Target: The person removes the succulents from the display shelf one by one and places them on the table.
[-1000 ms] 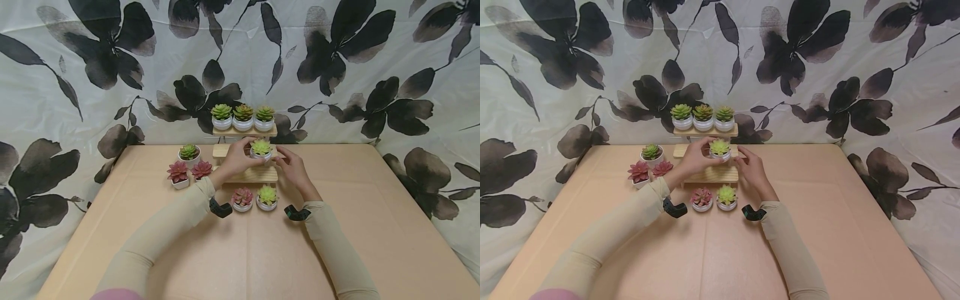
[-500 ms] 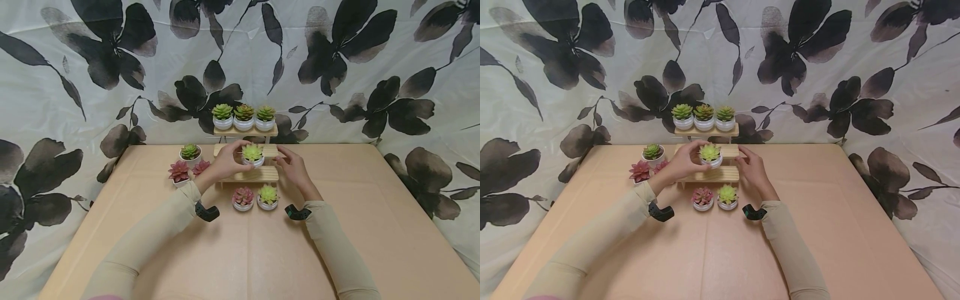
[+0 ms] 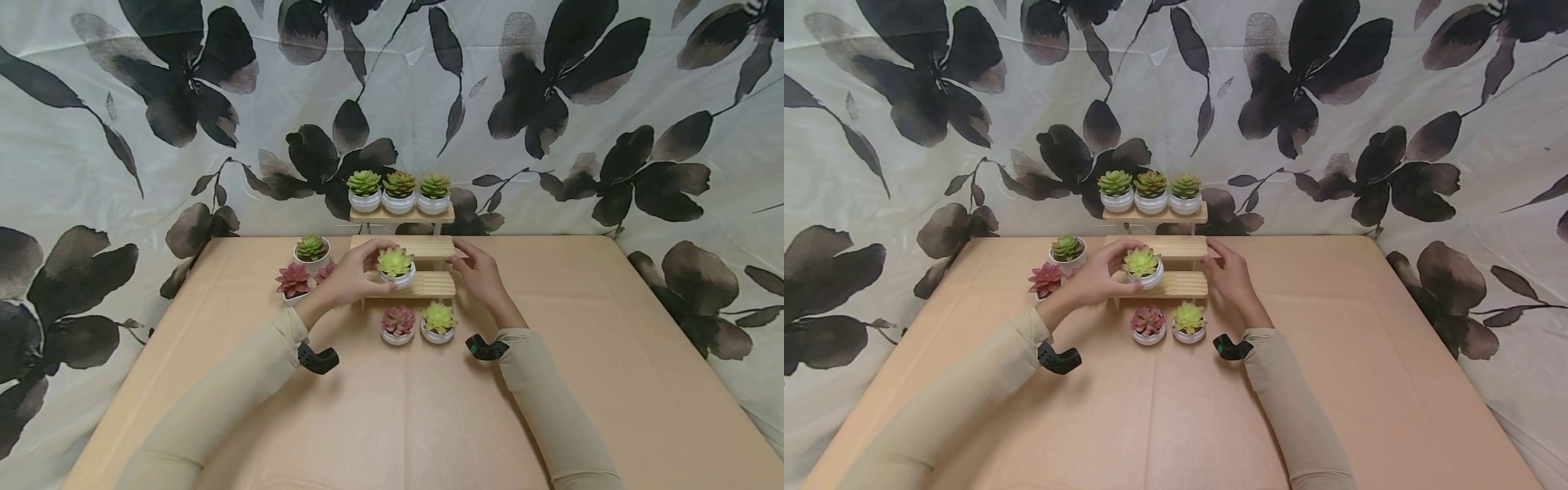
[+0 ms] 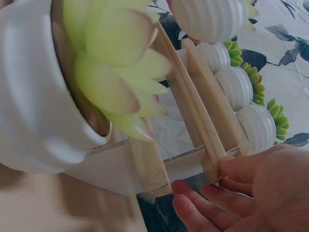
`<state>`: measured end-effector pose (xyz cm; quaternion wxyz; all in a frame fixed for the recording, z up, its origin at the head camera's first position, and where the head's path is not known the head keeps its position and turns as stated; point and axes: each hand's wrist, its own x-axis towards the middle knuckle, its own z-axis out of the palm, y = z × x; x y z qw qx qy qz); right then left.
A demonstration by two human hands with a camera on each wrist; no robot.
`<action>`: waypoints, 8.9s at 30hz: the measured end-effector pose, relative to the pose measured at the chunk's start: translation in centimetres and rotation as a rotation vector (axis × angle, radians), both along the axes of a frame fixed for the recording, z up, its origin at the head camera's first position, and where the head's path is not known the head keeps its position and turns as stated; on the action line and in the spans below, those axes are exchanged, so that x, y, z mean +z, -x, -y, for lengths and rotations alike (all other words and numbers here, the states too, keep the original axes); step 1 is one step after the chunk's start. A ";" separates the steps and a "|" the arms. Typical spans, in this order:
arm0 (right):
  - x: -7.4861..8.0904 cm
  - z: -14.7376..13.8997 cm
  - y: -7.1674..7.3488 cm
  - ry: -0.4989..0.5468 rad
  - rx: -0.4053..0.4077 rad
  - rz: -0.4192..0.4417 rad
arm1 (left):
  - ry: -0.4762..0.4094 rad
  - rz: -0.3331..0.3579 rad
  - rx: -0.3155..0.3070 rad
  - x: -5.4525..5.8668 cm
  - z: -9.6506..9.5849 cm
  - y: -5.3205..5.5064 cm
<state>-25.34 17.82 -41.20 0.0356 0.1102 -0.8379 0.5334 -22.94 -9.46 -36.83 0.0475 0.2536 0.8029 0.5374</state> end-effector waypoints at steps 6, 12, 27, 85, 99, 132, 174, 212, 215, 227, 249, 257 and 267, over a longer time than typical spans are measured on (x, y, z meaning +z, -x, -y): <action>0.0 0.0 0.1 0.001 -0.004 0.008 | 0.020 0.015 -0.011 0.9 1.0 -1.5; -0.1 0.0 0.1 -0.003 -0.007 0.010 | 0.022 0.000 -0.028 0.4 2.1 -2.0; -0.1 0.0 0.2 -0.017 -0.013 -0.002 | 0.050 0.006 -0.054 -2.0 4.7 -2.8; -0.2 0.1 0.0 -0.004 -0.009 -0.003 | 0.157 -0.022 -0.083 -8.1 6.5 -4.8; -0.1 0.2 -0.1 -0.005 -0.012 0.000 | 0.122 0.021 -0.107 -7.5 6.8 -4.8; -0.2 0.0 -0.2 -0.011 0.006 -0.026 | 0.089 -0.016 -0.062 -3.6 9.0 -3.8; 0.0 0.1 -0.1 0.002 0.002 -0.017 | -0.066 0.065 0.209 -0.5 6.9 -0.9; -0.1 0.2 0.0 0.021 0.006 -0.025 | 0.096 0.058 0.307 -1.3 4.4 2.9; 0.0 0.3 -0.1 0.017 0.005 -0.028 | 0.099 0.055 0.303 -1.5 4.5 3.0; 0.0 0.2 -0.3 -0.008 -0.004 -0.024 | -0.043 0.096 0.263 -0.1 4.0 1.8; 0.0 0.1 -0.2 -0.009 -0.038 -0.041 | -0.093 0.096 0.280 -2.8 4.6 3.5; 0.2 -0.7 0.0 0.049 -0.086 -0.086 | -0.092 0.103 0.286 -2.8 4.4 3.4; 1.9 -0.2 0.7 0.067 -0.138 -0.196 | -0.139 0.114 0.250 -1.0 4.3 2.3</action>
